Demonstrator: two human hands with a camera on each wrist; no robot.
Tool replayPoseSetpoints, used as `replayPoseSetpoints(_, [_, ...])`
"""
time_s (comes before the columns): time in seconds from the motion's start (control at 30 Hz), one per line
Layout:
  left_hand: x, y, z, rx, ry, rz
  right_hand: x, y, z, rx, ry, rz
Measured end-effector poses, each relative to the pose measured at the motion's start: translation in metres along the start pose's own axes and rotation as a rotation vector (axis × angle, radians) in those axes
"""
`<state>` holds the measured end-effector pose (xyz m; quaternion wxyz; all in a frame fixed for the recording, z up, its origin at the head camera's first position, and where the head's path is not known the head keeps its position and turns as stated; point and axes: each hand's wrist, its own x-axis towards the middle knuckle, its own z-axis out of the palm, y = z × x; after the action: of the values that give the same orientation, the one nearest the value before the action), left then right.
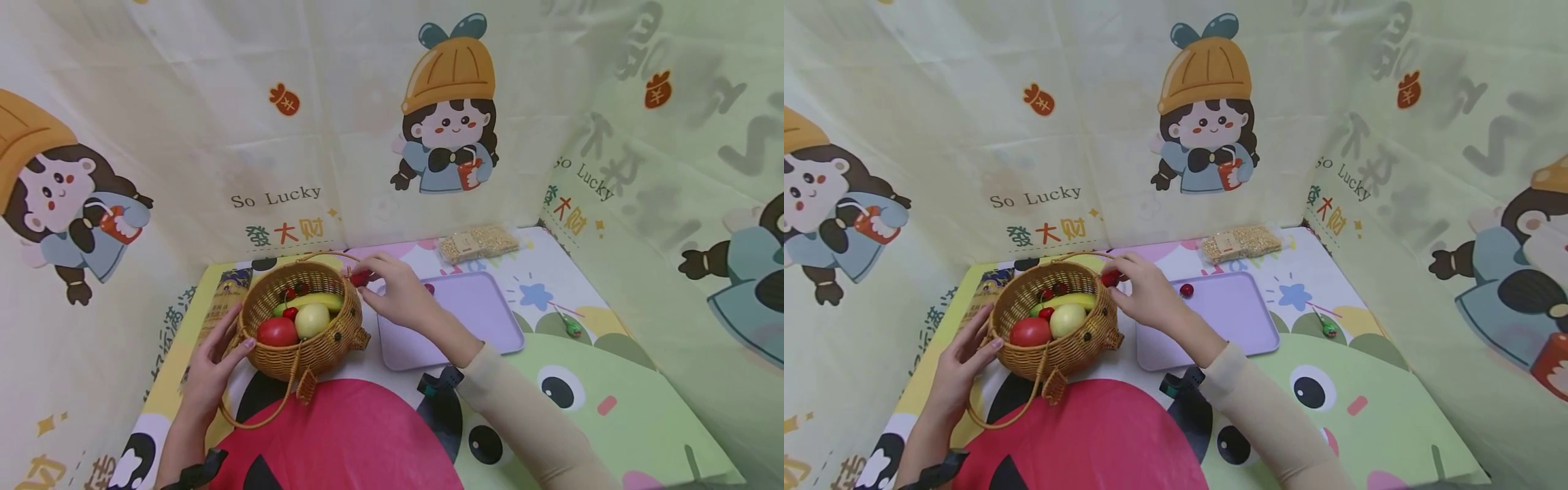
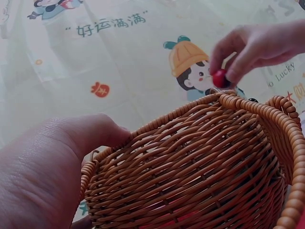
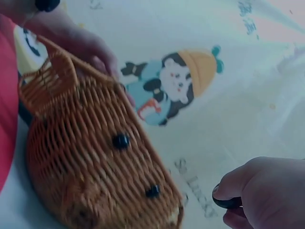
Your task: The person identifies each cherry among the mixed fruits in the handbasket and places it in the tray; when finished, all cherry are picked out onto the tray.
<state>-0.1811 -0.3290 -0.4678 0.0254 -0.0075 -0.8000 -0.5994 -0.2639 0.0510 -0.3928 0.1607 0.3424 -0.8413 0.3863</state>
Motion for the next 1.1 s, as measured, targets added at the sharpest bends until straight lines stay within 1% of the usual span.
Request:
replayPoseSetpoints(0.13, [0.000, 0.000, 0.001, -0.012, 0.002, -0.010, -0.014, 0.022, -0.012, -0.008, 0.066, 0.068])
replayPoseSetpoints(0.33, [0.001, -0.002, 0.001, -0.021, 0.008, 0.005, -0.036, 0.058, -0.035, -0.022, 0.153, 0.177])
replayPoseSetpoints(0.47, [0.002, -0.003, 0.001, -0.026, 0.011, 0.012, -0.051, 0.083, -0.050, 0.007, 0.226, 0.256])
replayPoseSetpoints(0.6, [0.003, -0.003, 0.001, -0.031, 0.008, 0.016, -0.069, 0.106, -0.063, -0.006, 0.284, 0.332])
replayPoseSetpoints(0.73, [0.004, -0.003, 0.001, -0.022, 0.007, 0.017, -0.086, 0.124, -0.070, -0.035, 0.291, 0.408])
replayPoseSetpoints(0.87, [0.004, -0.003, 0.001, -0.018, 0.010, 0.017, -0.100, 0.138, -0.070, -0.025, 0.286, 0.475])
replayPoseSetpoints(1.1, [0.003, -0.004, 0.002, -0.016, 0.016, 0.013, -0.118, 0.155, -0.063, -0.034, 0.231, 0.530])
